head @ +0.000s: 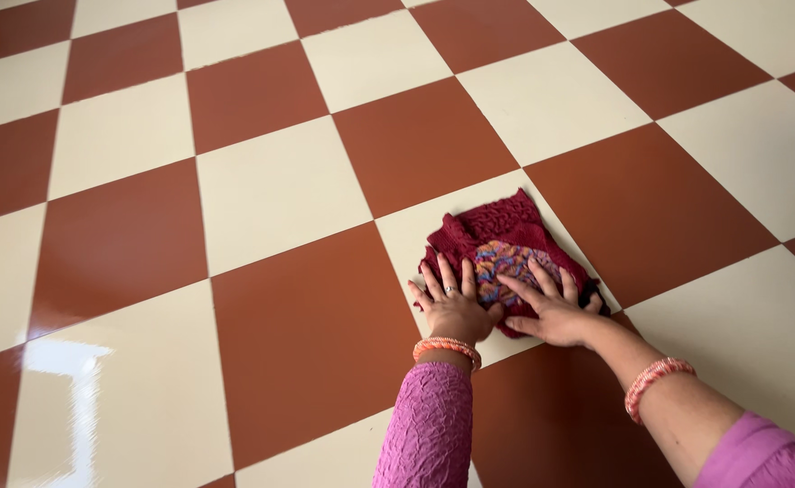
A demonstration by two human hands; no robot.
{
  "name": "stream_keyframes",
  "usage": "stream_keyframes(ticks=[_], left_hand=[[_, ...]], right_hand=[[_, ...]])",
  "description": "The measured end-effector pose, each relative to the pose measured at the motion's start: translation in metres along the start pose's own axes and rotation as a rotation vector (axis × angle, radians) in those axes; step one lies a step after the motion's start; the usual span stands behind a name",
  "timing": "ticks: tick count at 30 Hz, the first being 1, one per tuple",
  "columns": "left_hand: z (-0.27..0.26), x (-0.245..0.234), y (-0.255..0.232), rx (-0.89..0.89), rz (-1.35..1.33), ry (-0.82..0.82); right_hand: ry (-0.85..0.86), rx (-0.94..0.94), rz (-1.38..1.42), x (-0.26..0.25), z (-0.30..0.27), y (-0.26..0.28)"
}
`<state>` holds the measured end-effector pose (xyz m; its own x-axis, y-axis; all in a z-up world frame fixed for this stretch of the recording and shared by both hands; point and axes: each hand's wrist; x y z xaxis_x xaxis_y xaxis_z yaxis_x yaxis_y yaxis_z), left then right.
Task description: The person wipes a checkered tile floor using a red patterned cloth. They move the cloth back and forth across the tiles in a repetitive motion, covering different areas of the floor.
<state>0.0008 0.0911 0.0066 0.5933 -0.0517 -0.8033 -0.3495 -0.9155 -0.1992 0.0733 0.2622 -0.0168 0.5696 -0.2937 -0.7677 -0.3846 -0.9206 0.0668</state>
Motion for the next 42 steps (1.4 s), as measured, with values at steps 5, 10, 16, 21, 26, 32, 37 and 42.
stream_keyframes(ticks=[5,10,16,21,26,32,37,42], left_hand=[[0.025,-0.005,-0.017,-0.023,-0.023,-0.022],[0.038,-0.006,-0.032,-0.082,0.007,-0.054],[0.032,0.004,-0.037,-0.086,0.04,-0.076],[0.008,0.018,-0.047,-0.049,0.051,-0.076],[-0.02,0.039,-0.065,-0.014,0.071,-0.057],[-0.04,0.055,-0.095,0.028,0.084,0.013],[-0.037,0.056,-0.099,0.051,0.075,-0.009],[-0.015,0.039,-0.114,0.051,0.063,-0.022]], right_hand=[[0.0,0.004,0.009,-0.02,0.018,-0.013],[-0.01,0.017,0.05,-0.029,0.025,-0.018],[-0.041,-0.002,0.026,-0.021,0.018,-0.022],[-0.012,0.015,0.016,-0.005,-0.007,-0.036],[0.018,0.051,-0.004,0.018,-0.039,-0.057],[0.042,0.097,0.006,0.03,-0.069,-0.086],[0.037,0.098,-0.006,0.027,-0.064,-0.093],[0.003,0.09,0.017,0.009,-0.044,-0.108]])
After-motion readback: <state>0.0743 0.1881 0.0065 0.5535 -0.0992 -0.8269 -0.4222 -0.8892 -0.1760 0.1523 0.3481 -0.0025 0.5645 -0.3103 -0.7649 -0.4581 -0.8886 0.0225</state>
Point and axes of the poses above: each hand's wrist, its own z-axis towards the middle knuckle, its own x-axis out of the palm, y = z × x, and after that the axes turned 2 degrees about -x, right-handed
